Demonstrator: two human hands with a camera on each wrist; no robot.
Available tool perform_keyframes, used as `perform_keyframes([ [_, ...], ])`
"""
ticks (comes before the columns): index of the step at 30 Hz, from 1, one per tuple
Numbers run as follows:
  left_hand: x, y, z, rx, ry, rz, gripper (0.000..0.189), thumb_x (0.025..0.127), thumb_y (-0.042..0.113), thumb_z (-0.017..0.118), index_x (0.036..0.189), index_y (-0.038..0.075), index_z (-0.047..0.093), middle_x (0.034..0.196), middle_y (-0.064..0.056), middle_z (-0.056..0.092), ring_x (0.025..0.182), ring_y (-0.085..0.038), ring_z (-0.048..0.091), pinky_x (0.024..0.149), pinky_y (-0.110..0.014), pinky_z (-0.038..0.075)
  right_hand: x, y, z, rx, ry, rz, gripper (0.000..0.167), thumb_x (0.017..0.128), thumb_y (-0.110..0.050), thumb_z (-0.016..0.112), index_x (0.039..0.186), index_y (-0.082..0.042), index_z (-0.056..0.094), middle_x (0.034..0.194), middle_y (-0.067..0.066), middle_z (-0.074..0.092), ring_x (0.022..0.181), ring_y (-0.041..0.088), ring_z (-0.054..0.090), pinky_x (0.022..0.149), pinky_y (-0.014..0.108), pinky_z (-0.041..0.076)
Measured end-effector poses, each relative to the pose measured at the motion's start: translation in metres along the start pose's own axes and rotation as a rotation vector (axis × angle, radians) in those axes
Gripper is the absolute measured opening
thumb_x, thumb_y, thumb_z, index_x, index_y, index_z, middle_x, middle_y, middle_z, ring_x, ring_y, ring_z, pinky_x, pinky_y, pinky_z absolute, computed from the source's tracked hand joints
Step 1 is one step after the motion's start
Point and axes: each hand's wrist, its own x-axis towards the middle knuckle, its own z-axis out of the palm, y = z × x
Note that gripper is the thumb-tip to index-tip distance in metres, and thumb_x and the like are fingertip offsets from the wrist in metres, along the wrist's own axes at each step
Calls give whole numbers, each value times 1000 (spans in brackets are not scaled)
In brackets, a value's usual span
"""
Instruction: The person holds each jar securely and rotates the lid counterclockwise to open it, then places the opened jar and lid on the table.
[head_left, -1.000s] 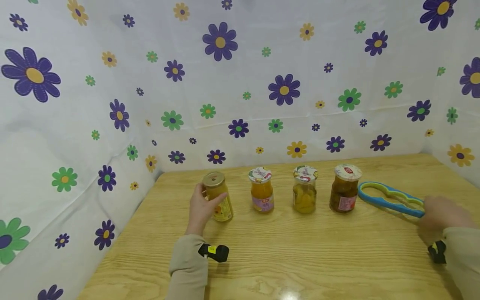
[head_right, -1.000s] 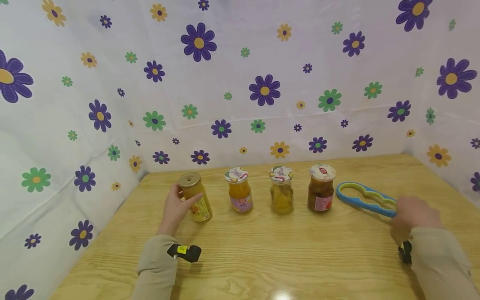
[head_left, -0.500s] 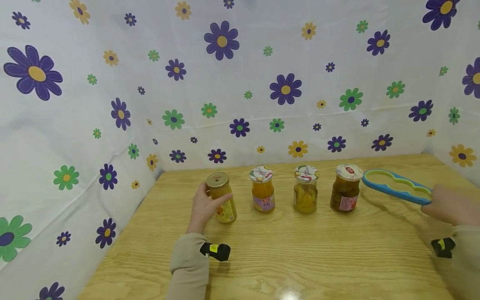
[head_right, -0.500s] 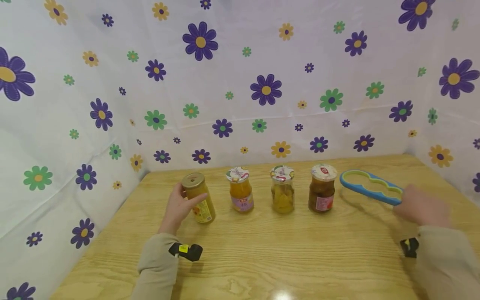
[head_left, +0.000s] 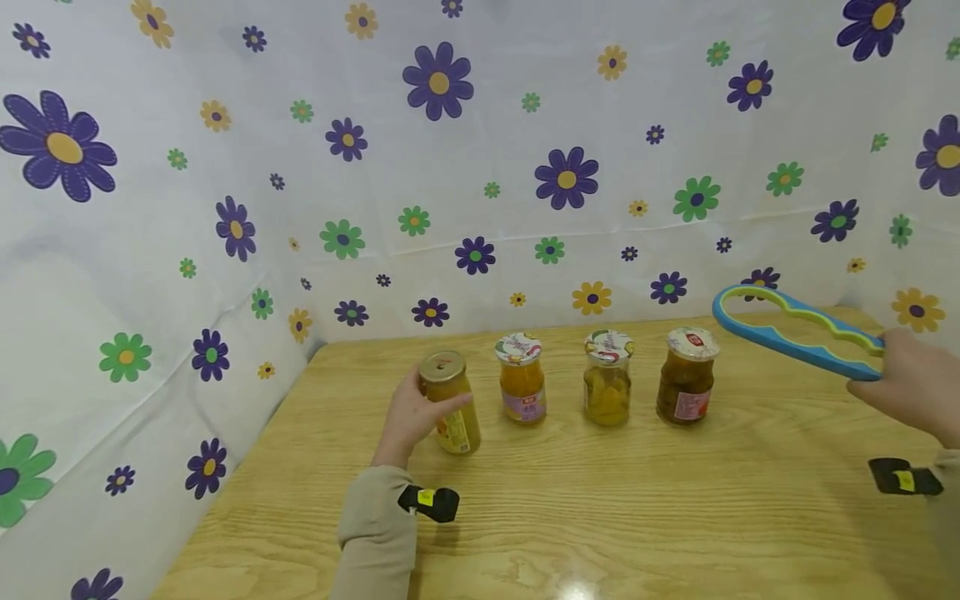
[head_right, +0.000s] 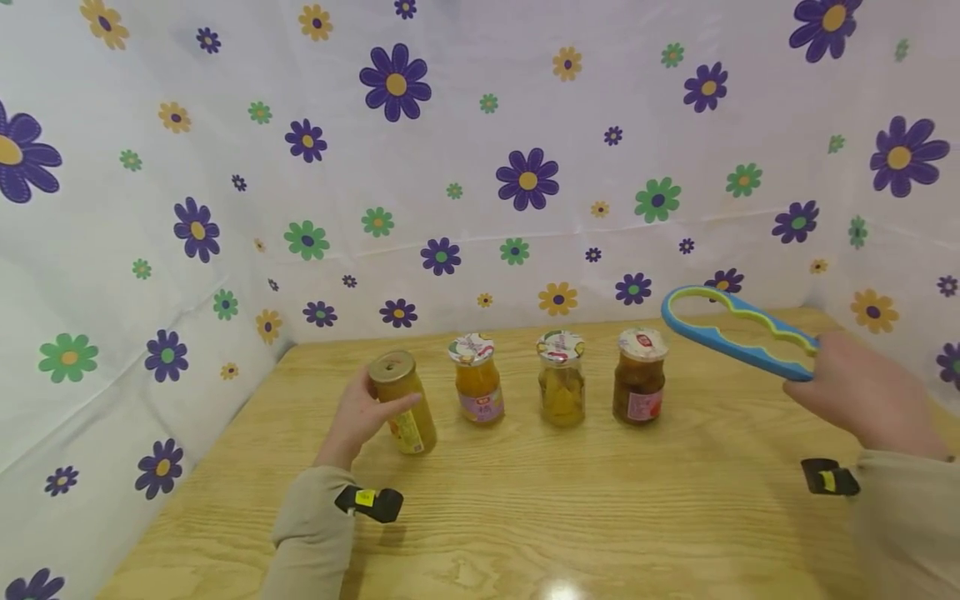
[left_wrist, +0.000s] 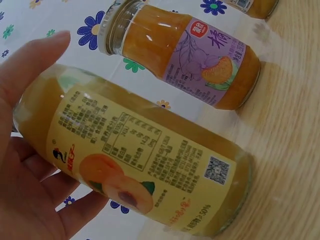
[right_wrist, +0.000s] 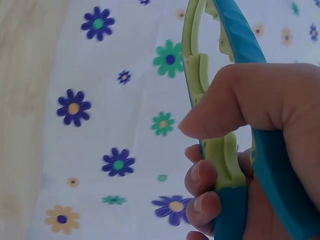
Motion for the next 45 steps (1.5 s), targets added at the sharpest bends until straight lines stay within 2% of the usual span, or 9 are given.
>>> perform_keyframes([
  [5,0,0,1,-36,-56,20,72,66,27,78,124,6,42,118,-12,51,108,-27,48,92,-44,37,-2,-20,-7,-14,-21,-62,50,72,-15,65,90,18,32,59,10,36,47,20,38,41,29,33],
  [11,0,0,5,-72,-108,47,73,65,26,79,125,7,42,116,-10,52,106,-26,49,91,-44,38,-8,-45,-9,-7,-33,-178,49,73,-15,64,95,17,34,60,7,37,46,17,37,41,28,31],
  [14,-1,1,8,-83,-127,60,70,66,24,79,124,7,42,115,-9,53,105,-26,50,91,-43,38,-13,-59,-8,-3,-23,-226,39,74,-14,63,88,11,36,61,6,35,47,16,35,42,27,29],
  [19,-1,5,15,-80,-159,56,70,66,24,78,123,5,43,114,-10,54,105,-27,50,91,-43,38,-21,-82,-8,60,-34,-231,35,74,-15,62,86,7,38,62,5,35,47,15,35,42,26,29],
  [25,-4,9,25,-82,-216,70,68,67,23,78,122,3,44,114,-10,54,105,-26,50,92,-42,37,-24,-106,-7,128,-68,-205,53,73,-20,66,104,13,39,68,8,43,52,17,39,43,27,31],
  [31,-10,14,40,-166,-278,90,71,70,20,76,125,6,33,122,-13,46,114,-29,42,97,-45,30,-24,-126,-7,141,-33,-250,55,71,-26,69,104,9,43,79,13,51,58,18,44,45,27,36],
  [37,-17,19,53,-171,-259,97,68,70,20,76,120,4,32,121,-14,44,116,-30,40,98,-45,29,-25,-146,-2,127,26,-344,56,67,-30,72,102,6,47,75,7,52,59,17,44,47,27,37],
  [42,-20,23,57,-124,-245,131,65,68,21,77,118,5,40,117,-9,48,112,-27,43,93,-42,37,-26,-158,5,121,69,-410,42,65,-25,71,90,-1,48,69,1,48,57,14,41,47,26,34],
  [45,-21,26,59,-98,-258,169,63,68,22,77,118,5,44,115,-8,50,108,-25,45,89,-37,41,-26,-162,9,128,71,-436,40,64,-21,70,91,-1,48,68,-1,46,58,13,40,47,25,33],
])
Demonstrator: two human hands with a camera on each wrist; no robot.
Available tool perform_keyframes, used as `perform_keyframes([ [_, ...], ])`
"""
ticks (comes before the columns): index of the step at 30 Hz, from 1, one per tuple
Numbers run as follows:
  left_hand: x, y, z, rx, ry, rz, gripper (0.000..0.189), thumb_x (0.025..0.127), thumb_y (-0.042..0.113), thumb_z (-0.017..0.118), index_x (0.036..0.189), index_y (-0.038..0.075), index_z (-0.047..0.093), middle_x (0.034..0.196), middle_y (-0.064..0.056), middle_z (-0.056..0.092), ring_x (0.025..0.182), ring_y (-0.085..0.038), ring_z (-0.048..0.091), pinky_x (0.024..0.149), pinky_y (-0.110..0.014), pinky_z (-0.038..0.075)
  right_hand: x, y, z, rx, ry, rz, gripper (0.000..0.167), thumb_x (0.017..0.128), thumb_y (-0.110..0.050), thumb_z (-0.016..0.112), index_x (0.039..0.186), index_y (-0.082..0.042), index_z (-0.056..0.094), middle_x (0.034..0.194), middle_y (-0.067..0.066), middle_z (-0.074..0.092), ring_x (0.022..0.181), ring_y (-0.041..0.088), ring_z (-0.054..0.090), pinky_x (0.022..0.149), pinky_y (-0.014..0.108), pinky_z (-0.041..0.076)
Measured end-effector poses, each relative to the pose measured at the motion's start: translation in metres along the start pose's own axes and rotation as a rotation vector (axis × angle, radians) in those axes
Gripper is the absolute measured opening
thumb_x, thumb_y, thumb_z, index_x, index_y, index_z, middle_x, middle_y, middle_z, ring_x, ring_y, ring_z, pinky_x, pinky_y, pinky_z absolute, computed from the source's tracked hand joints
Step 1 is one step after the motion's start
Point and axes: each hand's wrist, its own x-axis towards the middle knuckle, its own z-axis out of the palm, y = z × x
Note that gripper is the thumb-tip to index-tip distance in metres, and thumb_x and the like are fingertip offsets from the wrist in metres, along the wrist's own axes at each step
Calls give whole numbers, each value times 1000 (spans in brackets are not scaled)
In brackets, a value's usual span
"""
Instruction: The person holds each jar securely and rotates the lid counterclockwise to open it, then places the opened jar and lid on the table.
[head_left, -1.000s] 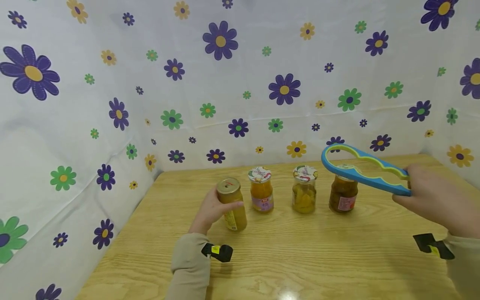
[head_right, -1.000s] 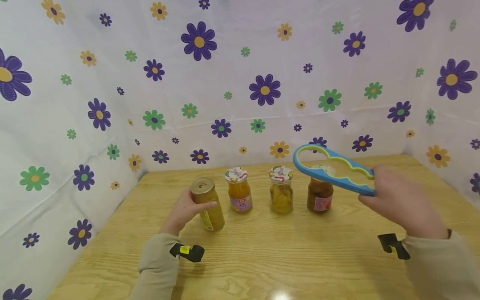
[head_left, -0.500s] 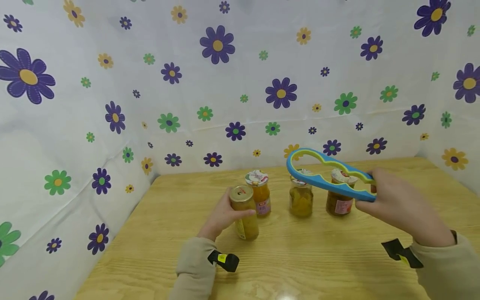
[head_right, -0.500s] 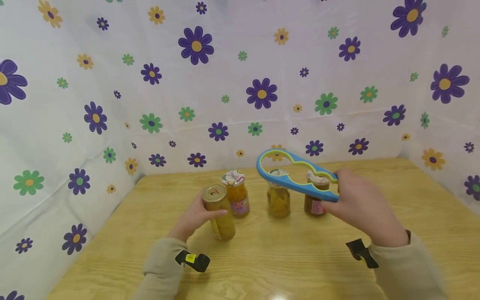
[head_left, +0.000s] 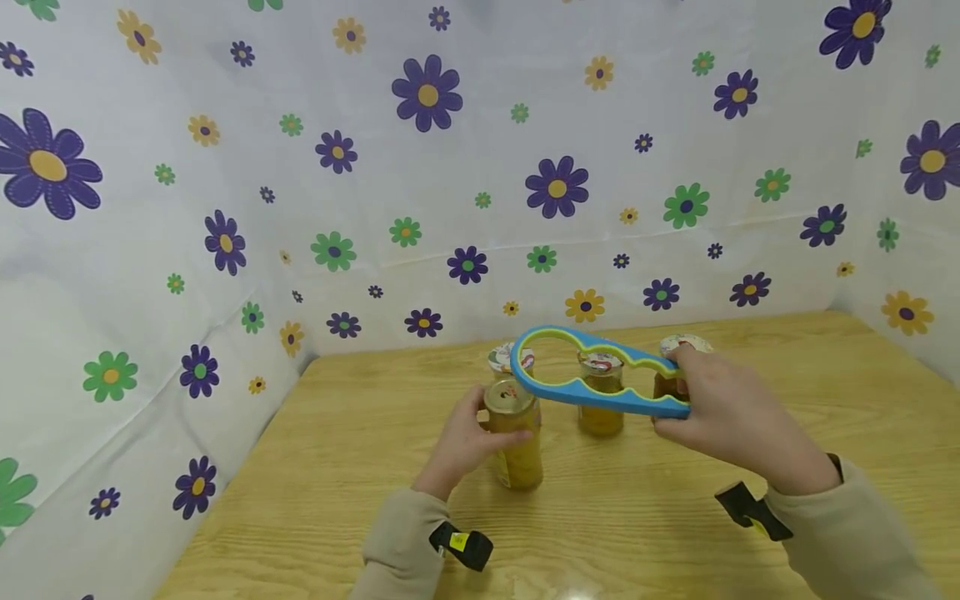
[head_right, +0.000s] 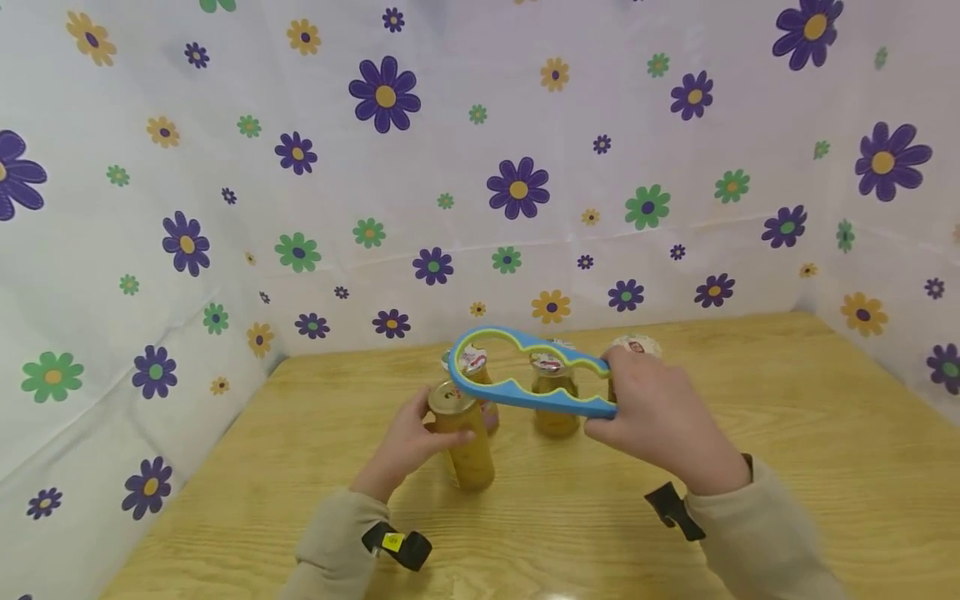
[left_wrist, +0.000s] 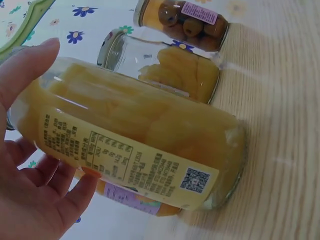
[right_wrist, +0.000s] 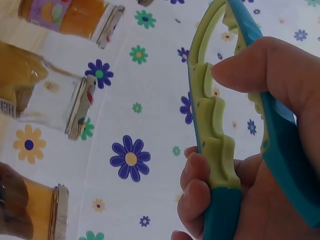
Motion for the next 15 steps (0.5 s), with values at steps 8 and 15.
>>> perform_keyframes([
  [8,-4,7,13,-5,-80,66,59,69,22,77,119,10,48,114,-4,52,106,-22,47,88,-38,42,1,-8,14,-8,-7,-57,41,63,-18,66,96,-1,50,67,-3,45,57,11,40,46,24,34],
  [15,-13,25,19,-82,-164,129,57,71,8,74,119,5,44,114,-7,50,103,-20,49,86,-33,43,0,-15,23,-35,-21,-79,49,61,-21,66,102,0,50,73,0,47,63,14,40,49,26,33],
])
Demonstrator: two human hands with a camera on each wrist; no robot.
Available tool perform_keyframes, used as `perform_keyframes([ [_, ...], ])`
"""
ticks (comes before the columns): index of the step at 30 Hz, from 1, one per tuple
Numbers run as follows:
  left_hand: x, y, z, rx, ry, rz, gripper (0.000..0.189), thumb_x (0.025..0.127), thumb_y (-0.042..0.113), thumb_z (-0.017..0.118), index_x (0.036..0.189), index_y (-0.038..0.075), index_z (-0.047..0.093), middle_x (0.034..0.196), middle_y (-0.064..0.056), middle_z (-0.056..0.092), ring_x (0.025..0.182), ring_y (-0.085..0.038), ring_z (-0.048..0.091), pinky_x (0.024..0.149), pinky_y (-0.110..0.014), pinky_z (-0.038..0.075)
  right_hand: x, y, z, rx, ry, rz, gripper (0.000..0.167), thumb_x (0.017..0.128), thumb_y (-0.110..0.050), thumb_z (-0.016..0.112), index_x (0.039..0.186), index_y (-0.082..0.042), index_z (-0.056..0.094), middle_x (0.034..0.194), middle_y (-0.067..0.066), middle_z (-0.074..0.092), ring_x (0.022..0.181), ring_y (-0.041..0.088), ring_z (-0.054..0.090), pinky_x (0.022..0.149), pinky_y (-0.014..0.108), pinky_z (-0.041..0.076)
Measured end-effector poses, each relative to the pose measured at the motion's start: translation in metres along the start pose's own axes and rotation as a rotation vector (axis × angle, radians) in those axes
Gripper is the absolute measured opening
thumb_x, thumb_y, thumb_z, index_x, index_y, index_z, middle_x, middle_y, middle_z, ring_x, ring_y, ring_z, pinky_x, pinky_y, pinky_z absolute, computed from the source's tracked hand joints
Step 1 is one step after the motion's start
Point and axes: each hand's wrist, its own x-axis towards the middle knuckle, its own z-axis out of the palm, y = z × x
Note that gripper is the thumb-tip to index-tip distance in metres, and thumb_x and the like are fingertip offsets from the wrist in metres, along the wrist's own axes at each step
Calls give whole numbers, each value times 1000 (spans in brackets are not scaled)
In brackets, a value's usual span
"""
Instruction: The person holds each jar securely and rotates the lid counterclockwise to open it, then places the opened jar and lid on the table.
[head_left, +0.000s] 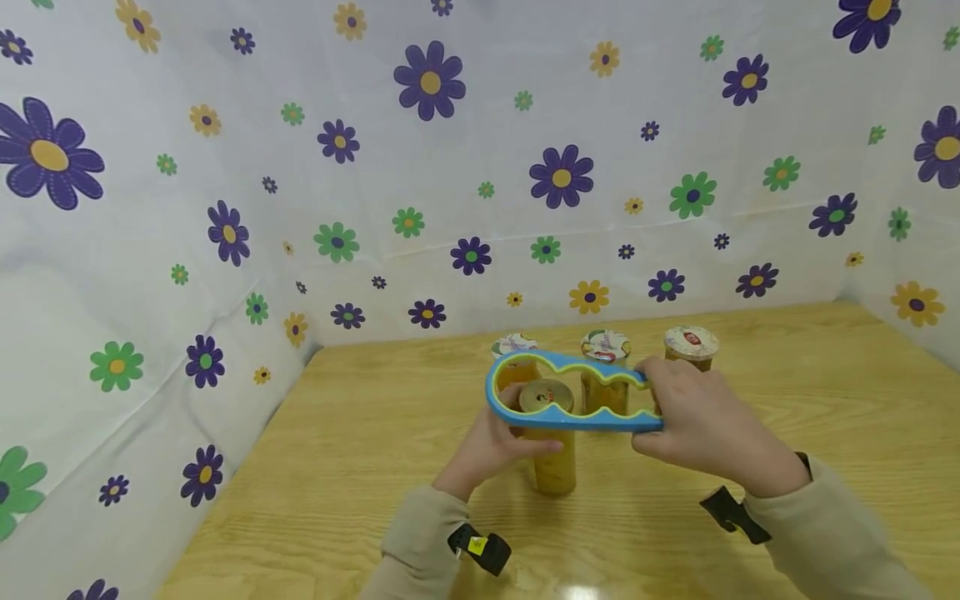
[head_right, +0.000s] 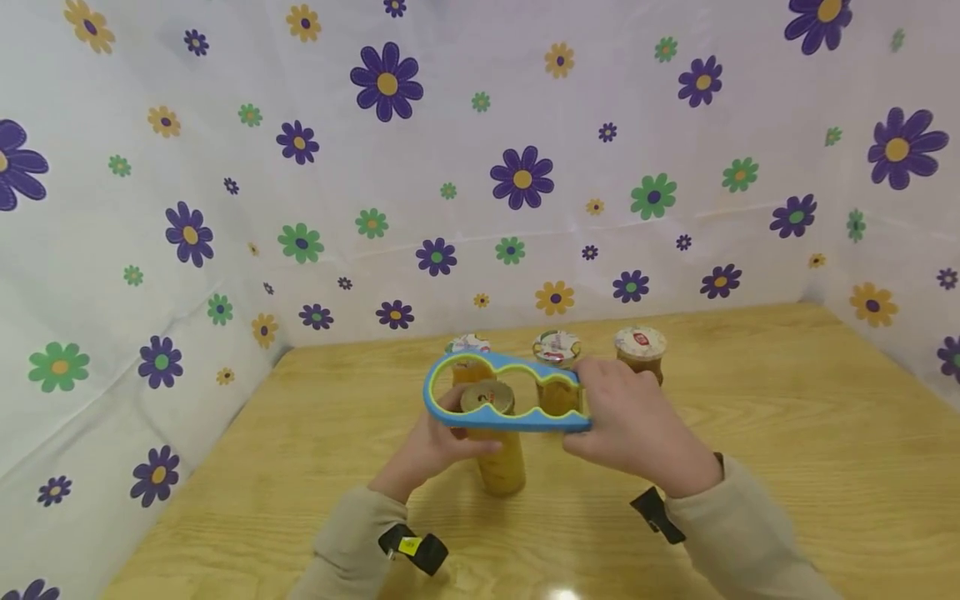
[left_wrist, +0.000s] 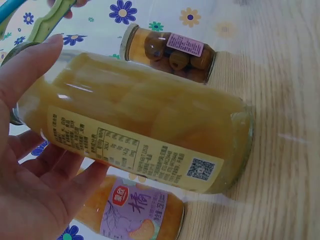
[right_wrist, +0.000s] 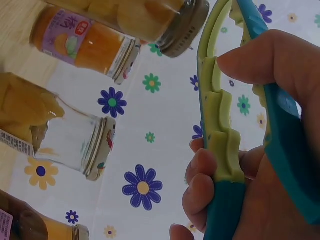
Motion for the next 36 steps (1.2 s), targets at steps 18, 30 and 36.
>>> perform_keyframes([
  [18,7,-9,13,-77,-155,209,62,75,3,69,129,7,40,122,-8,47,111,-17,46,92,-32,39,1,-3,10,-107,-68,-81,72,63,-25,68,131,-27,44,68,-3,37,58,14,31,47,27,20],
  [30,5,-7,15,-97,-175,202,63,74,-4,67,130,5,38,124,-10,46,114,-17,45,93,-32,37,-3,-8,6,-143,-125,-30,76,64,-28,66,134,-31,38,69,-2,37,61,15,31,48,30,19],
  [36,0,8,14,-111,-180,205,63,74,-11,64,130,-1,36,125,-17,44,115,-22,43,94,-34,37,-2,-11,3,-133,-134,-29,75,64,-28,65,134,-30,39,69,-1,38,61,16,31,47,29,20],
])
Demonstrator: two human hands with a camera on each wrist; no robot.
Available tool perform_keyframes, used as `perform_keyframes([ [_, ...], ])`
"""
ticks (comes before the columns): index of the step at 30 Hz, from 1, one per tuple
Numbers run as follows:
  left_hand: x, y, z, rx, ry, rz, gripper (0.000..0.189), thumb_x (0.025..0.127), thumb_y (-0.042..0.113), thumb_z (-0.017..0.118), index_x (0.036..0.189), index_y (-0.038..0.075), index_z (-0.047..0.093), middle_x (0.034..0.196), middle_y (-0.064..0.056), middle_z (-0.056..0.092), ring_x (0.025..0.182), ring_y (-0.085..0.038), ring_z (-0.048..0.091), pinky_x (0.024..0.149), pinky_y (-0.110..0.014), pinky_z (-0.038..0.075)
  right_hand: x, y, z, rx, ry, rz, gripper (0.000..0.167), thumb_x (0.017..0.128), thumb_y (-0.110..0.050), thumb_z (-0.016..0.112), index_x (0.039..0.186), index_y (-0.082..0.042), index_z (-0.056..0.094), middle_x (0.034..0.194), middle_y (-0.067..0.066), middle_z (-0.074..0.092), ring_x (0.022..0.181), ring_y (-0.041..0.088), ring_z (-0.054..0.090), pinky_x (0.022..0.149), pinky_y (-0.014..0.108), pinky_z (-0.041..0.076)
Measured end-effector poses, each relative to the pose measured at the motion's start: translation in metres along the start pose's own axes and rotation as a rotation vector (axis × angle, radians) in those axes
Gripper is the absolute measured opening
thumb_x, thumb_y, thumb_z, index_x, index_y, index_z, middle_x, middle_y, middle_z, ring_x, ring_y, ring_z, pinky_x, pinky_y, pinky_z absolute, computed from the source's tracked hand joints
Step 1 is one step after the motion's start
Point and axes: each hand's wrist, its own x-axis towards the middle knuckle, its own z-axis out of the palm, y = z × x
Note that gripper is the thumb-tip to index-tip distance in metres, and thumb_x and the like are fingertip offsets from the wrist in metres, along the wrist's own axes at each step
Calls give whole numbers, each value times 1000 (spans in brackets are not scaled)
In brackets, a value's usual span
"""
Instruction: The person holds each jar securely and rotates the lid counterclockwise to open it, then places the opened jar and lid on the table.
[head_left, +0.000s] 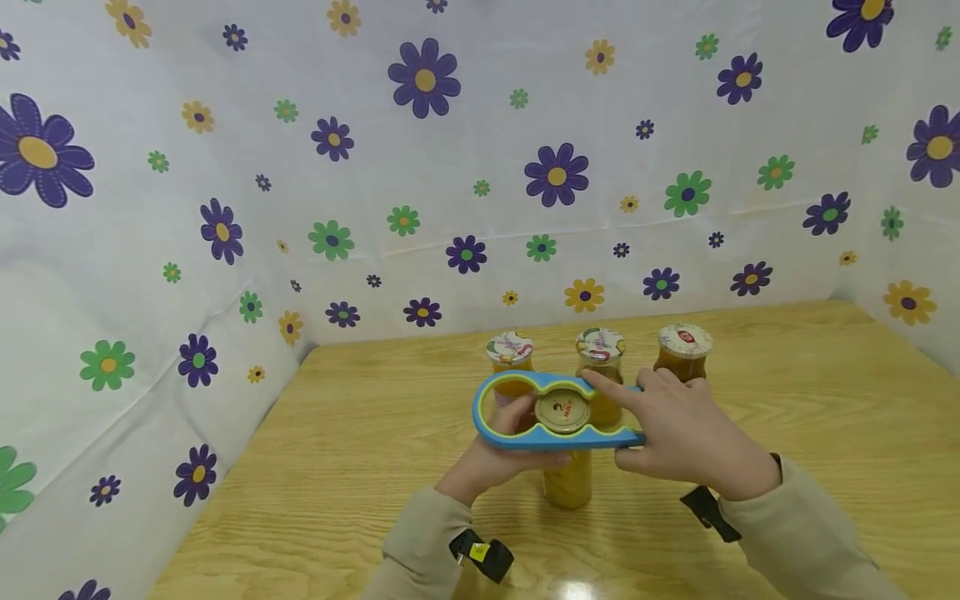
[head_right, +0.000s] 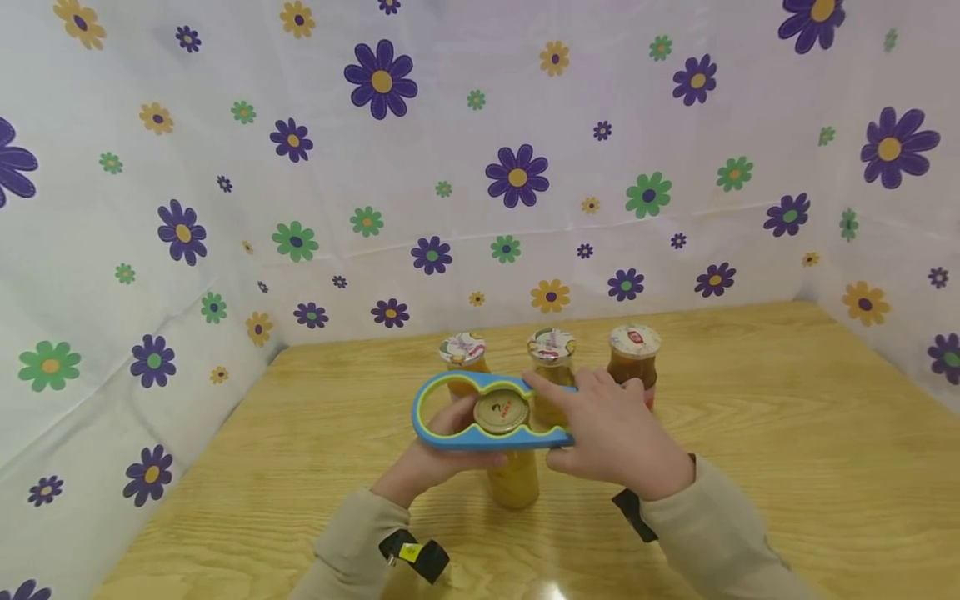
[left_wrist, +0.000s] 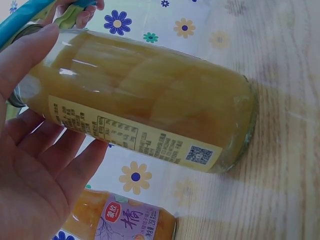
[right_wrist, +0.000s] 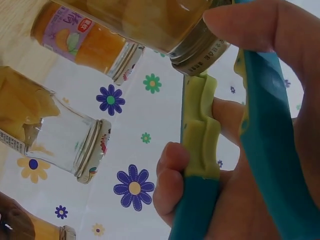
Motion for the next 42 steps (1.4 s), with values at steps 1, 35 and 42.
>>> perform_keyframes([
  [1,0,3,0,4,-1,-4,63,74,-11,64,130,-1,36,125,-17,44,115,-22,43,94,-34,37,0,0,-1,-1,0,0,75,64,-28,65,134,-29,39,68,-1,38,60,16,31,47,29,20],
  [35,-5,4,13,27,5,-206,64,73,-2,68,129,6,38,126,-6,44,115,-16,40,96,-30,32,7,-6,3,-80,21,-19,70,63,-33,70,129,-23,48,61,-1,39,53,15,35,49,29,28],
  [42,-4,-5,19,70,116,-223,64,71,4,72,127,12,42,124,0,47,115,-15,42,96,-32,32,7,-3,6,-124,103,-88,68,62,-35,71,125,-21,52,54,-4,34,44,11,31,41,24,24],
])
